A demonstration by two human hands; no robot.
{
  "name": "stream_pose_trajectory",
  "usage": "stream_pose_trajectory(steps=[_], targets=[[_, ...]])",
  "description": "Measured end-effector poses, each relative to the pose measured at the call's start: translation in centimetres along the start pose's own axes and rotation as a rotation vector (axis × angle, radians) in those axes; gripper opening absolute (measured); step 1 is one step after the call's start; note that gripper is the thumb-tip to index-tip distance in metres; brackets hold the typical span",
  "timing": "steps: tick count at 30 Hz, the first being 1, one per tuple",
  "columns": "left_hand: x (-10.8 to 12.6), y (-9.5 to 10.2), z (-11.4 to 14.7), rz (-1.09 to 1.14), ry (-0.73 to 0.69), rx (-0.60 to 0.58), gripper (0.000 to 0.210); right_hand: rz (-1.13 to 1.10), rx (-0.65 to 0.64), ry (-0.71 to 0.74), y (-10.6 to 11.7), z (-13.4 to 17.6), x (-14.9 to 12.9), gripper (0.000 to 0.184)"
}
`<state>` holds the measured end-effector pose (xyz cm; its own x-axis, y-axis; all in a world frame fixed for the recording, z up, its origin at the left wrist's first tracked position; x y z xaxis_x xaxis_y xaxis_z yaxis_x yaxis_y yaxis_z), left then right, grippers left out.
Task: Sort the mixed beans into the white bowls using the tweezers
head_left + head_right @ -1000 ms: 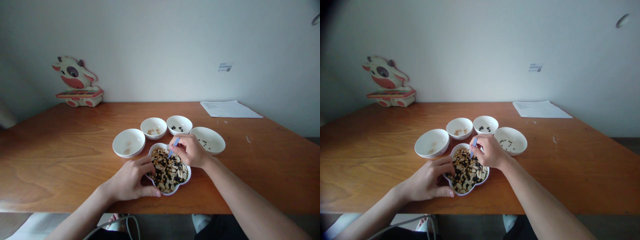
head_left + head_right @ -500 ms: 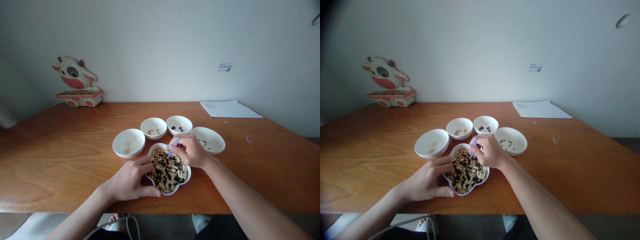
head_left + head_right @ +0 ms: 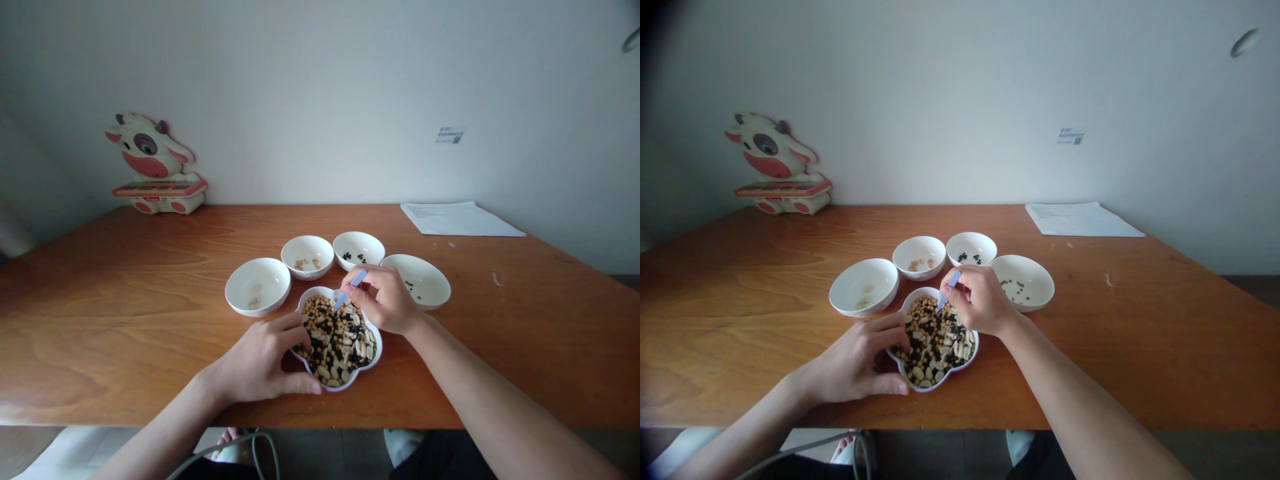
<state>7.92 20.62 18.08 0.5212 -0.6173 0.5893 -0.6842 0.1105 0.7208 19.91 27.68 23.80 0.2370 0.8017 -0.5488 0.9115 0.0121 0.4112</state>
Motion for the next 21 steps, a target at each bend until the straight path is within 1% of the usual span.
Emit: stream_pose_trajectory(steps=[5,14,21], targets=[[0.1,0.0,0.0,0.002,-0.002,0.001,0.038,0.007,0.074,-0.032,0.7,0.1,0.5,0.02],[-0.1,0.0,0.2,-0.002,0.019,-0.013,0.039,0.019,0.126,-0.083,0.9,0.0,1.3,0.019],[-0.3,-0.2,0.2,-0.028,0.02,-0.02,0.042,0.057,0.16,-0.099,1.0,-0.1,2.1,0.023]])
Point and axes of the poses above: each hand's wrist, its own z-axis away from the middle knuckle, its own y-axis out of the back of the hand, x = y × z, the point moved 10 cm from there along -z, towards the middle knuckle, and after that the axes turned 12 degrees about x, right-handed, at the moved point
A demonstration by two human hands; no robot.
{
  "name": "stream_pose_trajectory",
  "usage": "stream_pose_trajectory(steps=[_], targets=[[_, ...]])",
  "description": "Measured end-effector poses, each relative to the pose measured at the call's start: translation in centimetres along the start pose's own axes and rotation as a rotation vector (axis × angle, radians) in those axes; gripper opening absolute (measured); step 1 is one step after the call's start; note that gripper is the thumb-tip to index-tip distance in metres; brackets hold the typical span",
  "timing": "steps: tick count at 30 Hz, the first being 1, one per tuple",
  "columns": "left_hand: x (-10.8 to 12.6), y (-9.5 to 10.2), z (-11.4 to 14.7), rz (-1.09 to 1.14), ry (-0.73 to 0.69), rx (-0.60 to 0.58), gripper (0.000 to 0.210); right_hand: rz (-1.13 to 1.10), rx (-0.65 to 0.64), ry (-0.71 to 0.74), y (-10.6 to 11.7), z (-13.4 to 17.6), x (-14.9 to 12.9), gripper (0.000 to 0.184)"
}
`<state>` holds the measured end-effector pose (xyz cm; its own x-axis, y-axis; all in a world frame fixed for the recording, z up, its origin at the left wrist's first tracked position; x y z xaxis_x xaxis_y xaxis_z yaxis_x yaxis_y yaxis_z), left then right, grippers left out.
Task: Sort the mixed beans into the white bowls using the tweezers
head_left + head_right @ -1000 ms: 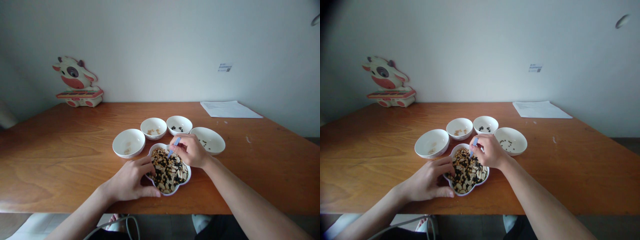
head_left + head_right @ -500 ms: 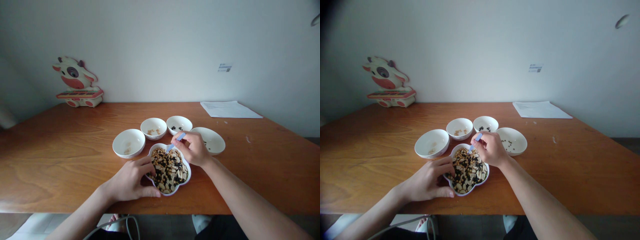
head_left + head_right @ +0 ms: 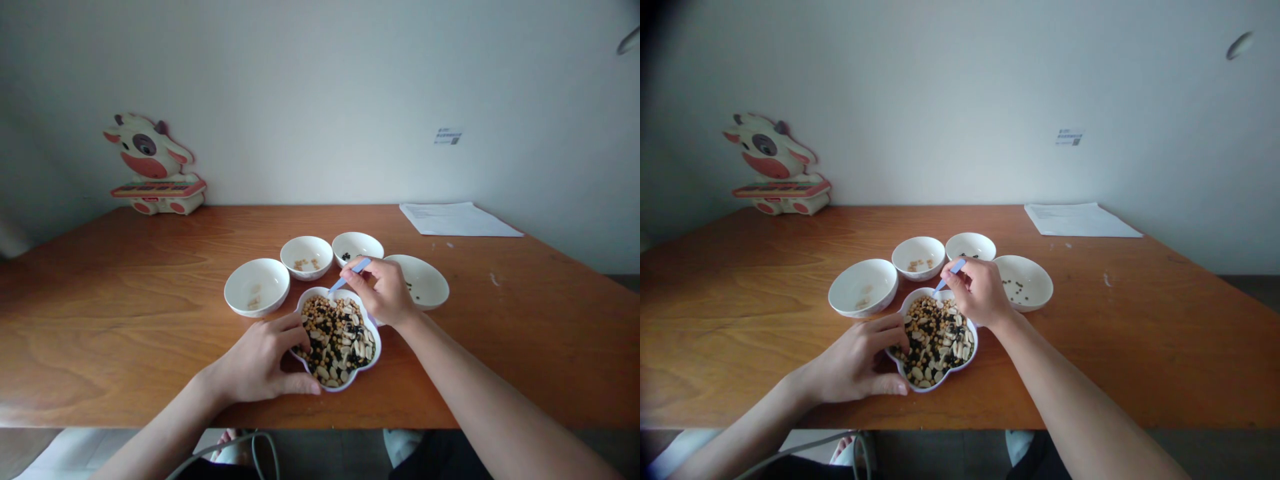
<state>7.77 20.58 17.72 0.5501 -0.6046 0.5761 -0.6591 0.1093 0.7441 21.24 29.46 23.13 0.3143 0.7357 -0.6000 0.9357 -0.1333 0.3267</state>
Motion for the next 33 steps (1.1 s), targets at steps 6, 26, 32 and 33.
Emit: stream_pose_trajectory(steps=[6,26,32,33], targets=[[0.0,0.0,-0.2,0.016,0.015,-0.004,0.039,0.012,0.047,0.016,0.0,-0.9,0.0,0.021],[-0.3,-0.1,0.0,-0.023,0.016,-0.011,0.043,0.155,0.151,0.008,-0.7,-3.0,0.6,0.023],[0.0,0.0,-0.1,0.004,0.012,-0.002,0.043,0.213,0.078,-0.051,-1.7,-2.7,1.8,0.021],[0.0,0.1,-0.1,0.001,0.011,0.0,0.043,0.223,0.068,-0.068,-1.7,-2.6,2.0,0.021]])
Point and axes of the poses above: each hand's wrist, its own z-axis away from the middle knuckle, its own y-axis out of the back of the hand, x = y × z, the point moved 10 cm from there along -z, towards the middle knuckle, and after that the axes turned 12 degrees about x, right-handed, at the moved point
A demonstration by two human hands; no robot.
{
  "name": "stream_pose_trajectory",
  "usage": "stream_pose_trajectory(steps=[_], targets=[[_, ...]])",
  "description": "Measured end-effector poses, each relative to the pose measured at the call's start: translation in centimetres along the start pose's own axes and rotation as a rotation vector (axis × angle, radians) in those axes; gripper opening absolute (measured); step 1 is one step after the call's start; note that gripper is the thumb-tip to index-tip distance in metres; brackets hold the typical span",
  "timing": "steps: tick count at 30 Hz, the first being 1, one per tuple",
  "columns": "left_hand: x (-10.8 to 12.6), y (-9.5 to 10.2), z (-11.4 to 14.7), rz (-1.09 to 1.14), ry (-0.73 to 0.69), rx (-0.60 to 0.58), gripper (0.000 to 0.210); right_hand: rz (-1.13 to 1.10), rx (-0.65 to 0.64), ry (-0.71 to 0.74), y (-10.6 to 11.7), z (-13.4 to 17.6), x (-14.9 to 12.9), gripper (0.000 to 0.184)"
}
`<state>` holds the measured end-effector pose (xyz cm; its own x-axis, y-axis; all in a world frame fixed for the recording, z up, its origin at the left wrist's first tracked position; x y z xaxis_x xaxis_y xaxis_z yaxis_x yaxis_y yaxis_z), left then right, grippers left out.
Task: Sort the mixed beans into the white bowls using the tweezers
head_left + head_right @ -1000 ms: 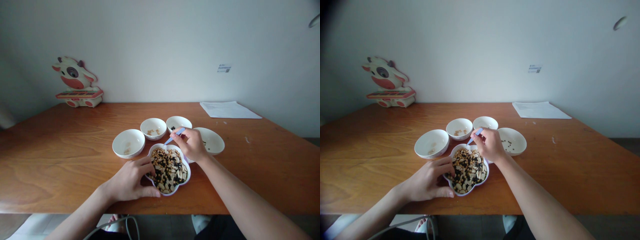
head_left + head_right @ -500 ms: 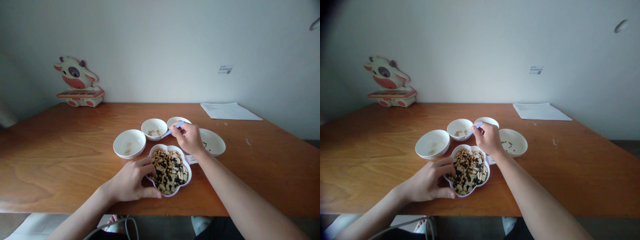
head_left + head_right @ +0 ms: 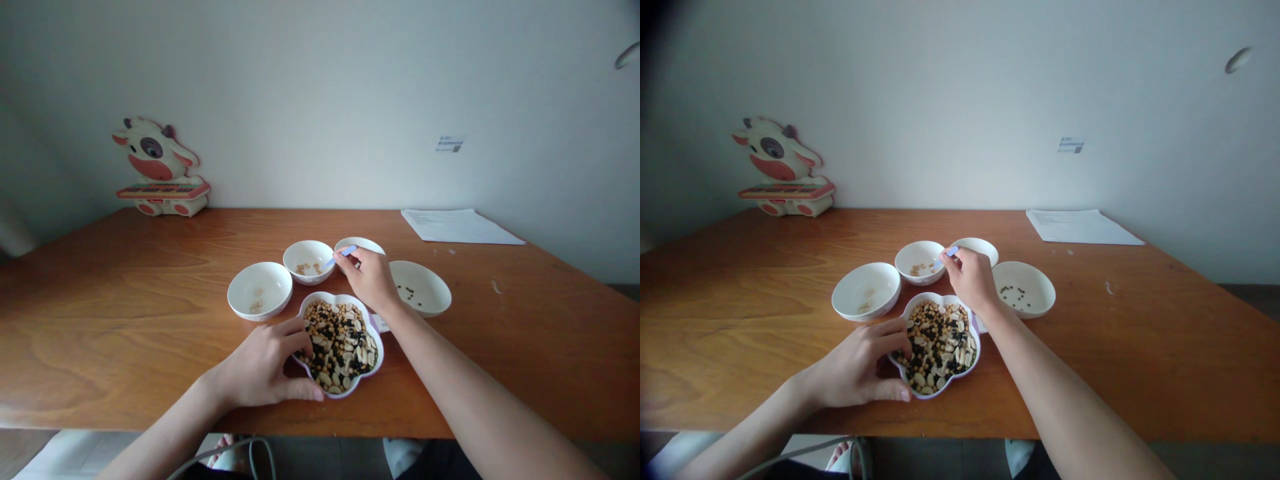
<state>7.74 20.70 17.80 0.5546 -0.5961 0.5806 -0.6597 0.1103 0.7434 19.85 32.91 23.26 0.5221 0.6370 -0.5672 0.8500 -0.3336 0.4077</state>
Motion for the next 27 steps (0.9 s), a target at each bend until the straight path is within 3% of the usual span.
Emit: stream_pose_trajectory(steps=[9,16,23,27], targets=[[-0.2,-0.1,0.0,-0.011,0.002,0.0,0.043,-0.007,-0.012,-0.035,0.1,0.5,0.7,0.021],[-0.1,0.0,0.2,-0.014,0.004,0.002,0.042,-0.18,0.063,0.009,3.0,2.2,-1.0,0.015],[-0.1,0.1,0.0,-0.029,-0.007,0.007,0.043,-0.28,-0.279,0.148,0.9,3.9,-3.8,0.014],[0.1,0.1,0.0,-0.037,-0.02,0.007,0.043,-0.244,-0.339,0.193,0.2,4.3,-4.2,0.013]])
Point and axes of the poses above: each hand's wrist, its own z-axis away from the middle knuckle, its own y-axis out of the back of the hand, x = y × z, the point moved 10 cm from there along -z, towards the middle knuckle, and after that the axes turned 12 degrees about x, right-handed, at the moved point
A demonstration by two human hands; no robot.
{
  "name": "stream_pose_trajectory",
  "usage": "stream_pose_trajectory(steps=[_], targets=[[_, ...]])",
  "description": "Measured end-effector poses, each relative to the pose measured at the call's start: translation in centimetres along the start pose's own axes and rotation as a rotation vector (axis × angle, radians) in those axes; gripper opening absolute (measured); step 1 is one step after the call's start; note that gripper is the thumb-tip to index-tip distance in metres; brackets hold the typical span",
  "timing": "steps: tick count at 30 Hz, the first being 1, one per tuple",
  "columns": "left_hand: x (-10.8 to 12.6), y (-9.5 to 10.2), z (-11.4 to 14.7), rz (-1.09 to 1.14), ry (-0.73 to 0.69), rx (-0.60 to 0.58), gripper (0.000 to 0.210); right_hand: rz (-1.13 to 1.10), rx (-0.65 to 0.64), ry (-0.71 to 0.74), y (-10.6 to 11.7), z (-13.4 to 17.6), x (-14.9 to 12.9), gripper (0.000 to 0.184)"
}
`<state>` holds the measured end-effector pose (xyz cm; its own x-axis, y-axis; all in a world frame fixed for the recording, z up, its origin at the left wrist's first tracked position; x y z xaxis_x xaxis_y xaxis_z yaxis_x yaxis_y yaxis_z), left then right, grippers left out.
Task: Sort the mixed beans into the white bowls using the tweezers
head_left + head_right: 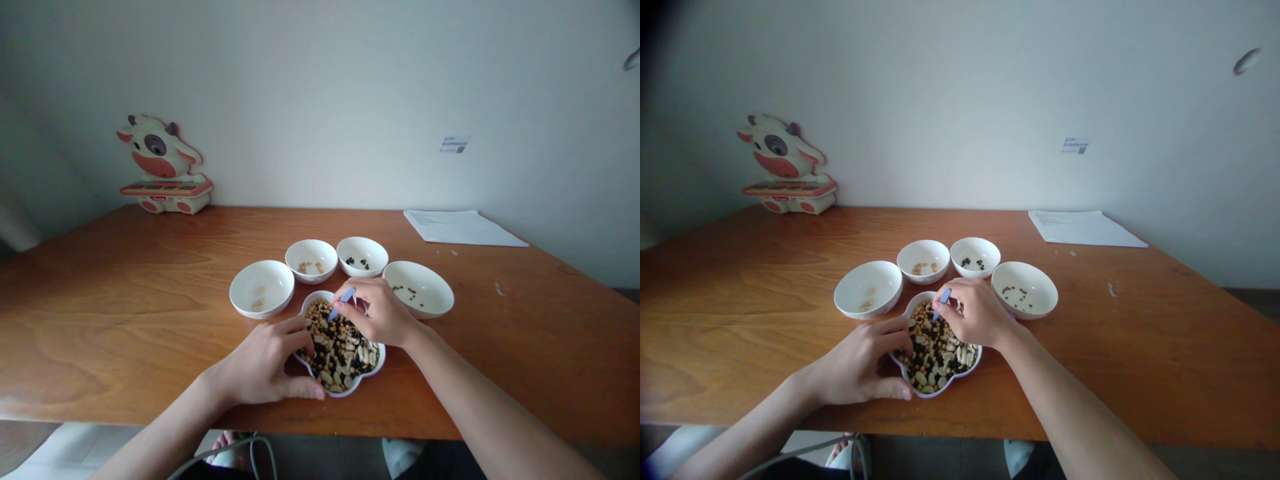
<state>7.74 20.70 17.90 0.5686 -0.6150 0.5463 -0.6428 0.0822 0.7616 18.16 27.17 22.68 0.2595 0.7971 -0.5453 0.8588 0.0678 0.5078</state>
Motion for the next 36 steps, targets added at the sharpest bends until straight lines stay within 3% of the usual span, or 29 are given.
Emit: stream_pose_trajectory(steps=[14,36], targets=[[0.2,0.0,0.0,-0.009,-0.014,0.003,0.046,-0.04,0.031,0.042,0.0,-0.2,-1.1,0.013],[-0.2,-0.2,0.1,0.025,0.018,-0.012,0.041,-0.027,0.059,-0.003,0.7,0.0,-0.1,0.019]])
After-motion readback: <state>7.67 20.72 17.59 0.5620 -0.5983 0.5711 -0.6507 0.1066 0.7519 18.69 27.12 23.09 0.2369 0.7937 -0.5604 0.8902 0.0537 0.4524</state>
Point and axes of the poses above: each hand's wrist, its own z-axis away from the middle knuckle, its own y-axis out of the back of the hand, x = y × z, the point moved 10 cm from there along -z, towards the middle knuckle, and after that the axes turned 12 degrees about x, right-handed, at the moved point
